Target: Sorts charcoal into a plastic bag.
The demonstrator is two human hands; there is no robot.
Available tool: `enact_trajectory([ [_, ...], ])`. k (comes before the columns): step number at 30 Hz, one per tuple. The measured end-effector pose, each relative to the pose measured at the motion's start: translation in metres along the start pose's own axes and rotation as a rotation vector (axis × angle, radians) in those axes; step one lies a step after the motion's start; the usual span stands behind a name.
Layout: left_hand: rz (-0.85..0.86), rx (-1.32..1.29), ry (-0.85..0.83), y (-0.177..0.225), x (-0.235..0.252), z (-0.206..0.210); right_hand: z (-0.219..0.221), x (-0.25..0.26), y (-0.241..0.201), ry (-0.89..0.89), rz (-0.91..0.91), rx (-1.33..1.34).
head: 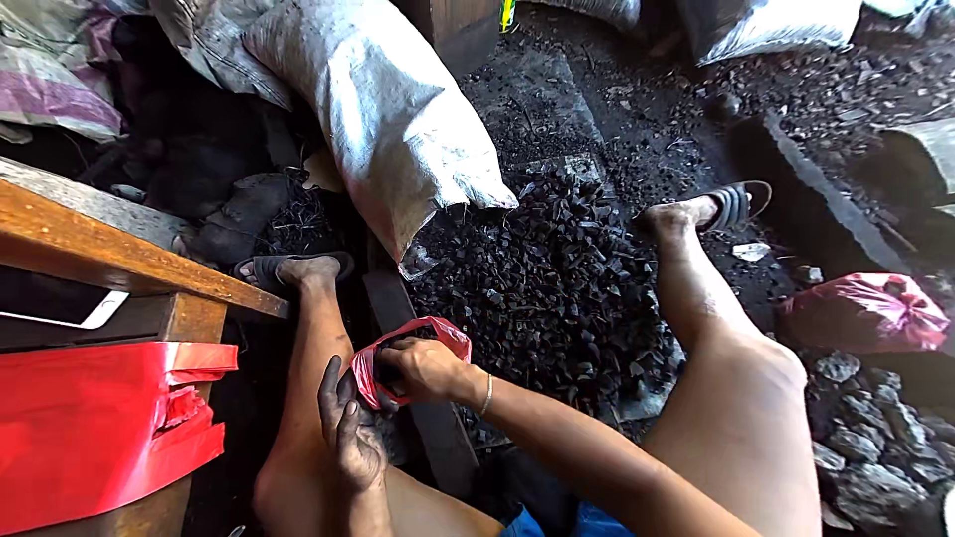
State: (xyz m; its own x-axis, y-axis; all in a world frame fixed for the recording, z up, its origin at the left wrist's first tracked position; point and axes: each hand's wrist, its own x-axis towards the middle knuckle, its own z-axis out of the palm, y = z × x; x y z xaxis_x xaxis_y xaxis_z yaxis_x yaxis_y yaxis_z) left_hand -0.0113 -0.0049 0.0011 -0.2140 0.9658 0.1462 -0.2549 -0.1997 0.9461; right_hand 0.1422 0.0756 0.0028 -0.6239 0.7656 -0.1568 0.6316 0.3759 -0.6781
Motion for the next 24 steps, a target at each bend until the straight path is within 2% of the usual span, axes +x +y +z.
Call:
enact_trajectory([
  [4, -0.005, -0.068, -0.046, -0.002, -0.001, -0.002, 0.002, 0.003, 0.030, 0.193, 0.266, -0.084],
  [6, -0.008, -0.095, -0.092, -0.002, -0.002, 0.000, -0.003, 0.000, 0.043, 0.179, 0.373, -0.071],
  [9, -0.009, -0.107, -0.128, -0.005, 0.001, 0.002, -0.002, -0.001, 0.056, 0.131, 0.416, -0.045],
  [16, 0.005, -0.097, -0.122, -0.004, 0.000, 0.000, 0.006, 0.008, 0.052, 0.024, 0.403, -0.131],
  [18, 0.017, -0.096, -0.135, -0.003, 0.002, 0.000, 0.005, 0.005, 0.045, 0.043, 0.377, -0.123],
  [22, 0.009, -0.026, -0.124, -0.001, 0.003, 0.000, -0.018, -0.032, 0.042, 0.270, 0.078, -0.044],
  [24, 0.005, -0.035, -0.109, 0.000, 0.003, 0.000, -0.045, -0.057, 0.058, 0.411, 0.037, 0.028],
])
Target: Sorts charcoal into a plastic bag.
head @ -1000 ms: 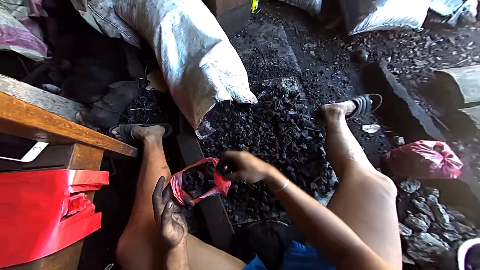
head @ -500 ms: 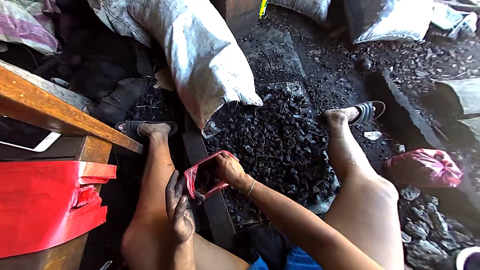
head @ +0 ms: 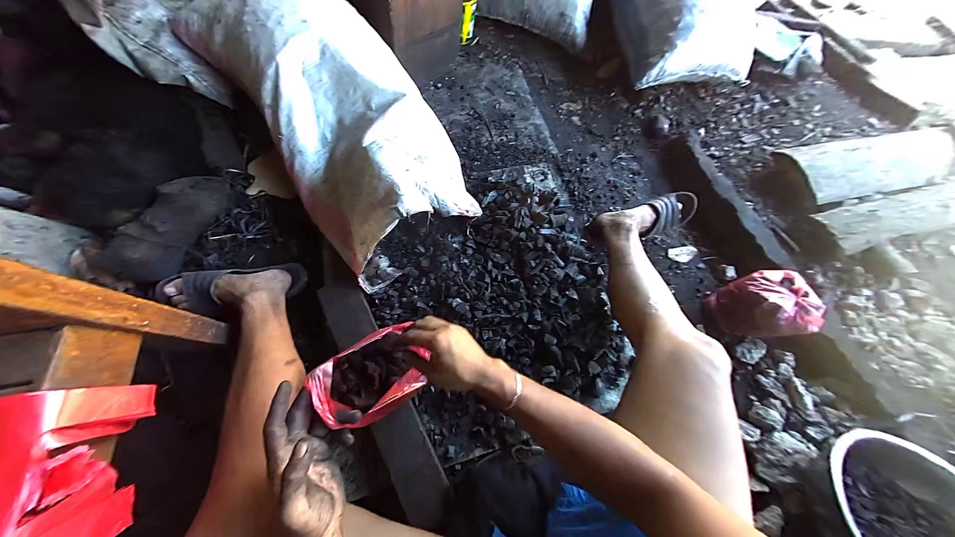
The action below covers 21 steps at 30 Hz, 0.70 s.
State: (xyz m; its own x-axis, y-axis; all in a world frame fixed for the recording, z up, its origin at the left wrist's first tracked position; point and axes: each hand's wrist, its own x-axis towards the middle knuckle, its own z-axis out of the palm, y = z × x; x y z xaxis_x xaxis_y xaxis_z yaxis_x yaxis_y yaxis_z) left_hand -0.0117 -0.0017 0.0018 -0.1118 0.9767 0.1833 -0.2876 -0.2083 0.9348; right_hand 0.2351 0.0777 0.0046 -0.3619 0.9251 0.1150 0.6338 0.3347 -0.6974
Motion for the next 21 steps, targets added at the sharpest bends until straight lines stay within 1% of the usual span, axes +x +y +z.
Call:
enact_trajectory([
  [1, -0.001, -0.006, 0.001, 0.001, 0.000, 0.001, -0.020, -0.005, 0.017, 0.047, 0.054, 0.008],
  [2, -0.003, -0.009, -0.002, 0.001, 0.001, 0.002, -0.040, -0.009, 0.038, 0.068, 0.144, -0.014],
  [4, -0.009, -0.020, -0.019, 0.001, 0.001, 0.002, -0.074, -0.020, 0.089, 0.045, 0.391, -0.115],
  [6, -0.006, -0.033, -0.034, 0.001, 0.002, 0.001, -0.095, -0.029, 0.136, -0.011, 0.609, -0.232],
  [8, -0.010, -0.035, -0.044, -0.001, 0.002, 0.000, -0.100, -0.037, 0.167, -0.082, 0.706, -0.289],
  [10, -0.008, -0.025, -0.045, 0.001, 0.004, 0.001, -0.094, -0.040, 0.180, -0.169, 0.727, -0.306],
  [13, -0.013, 0.018, 0.006, 0.001, 0.002, 0.006, -0.078, -0.037, 0.184, -0.272, 0.693, -0.342],
  [17, -0.008, 0.026, 0.025, 0.000, 0.001, 0.002, -0.082, -0.028, 0.181, -0.291, 0.630, -0.372],
  [21, -0.016, 0.015, 0.015, 0.002, 0.002, 0.007, -0.090, -0.035, 0.178, -0.296, 0.627, -0.428],
])
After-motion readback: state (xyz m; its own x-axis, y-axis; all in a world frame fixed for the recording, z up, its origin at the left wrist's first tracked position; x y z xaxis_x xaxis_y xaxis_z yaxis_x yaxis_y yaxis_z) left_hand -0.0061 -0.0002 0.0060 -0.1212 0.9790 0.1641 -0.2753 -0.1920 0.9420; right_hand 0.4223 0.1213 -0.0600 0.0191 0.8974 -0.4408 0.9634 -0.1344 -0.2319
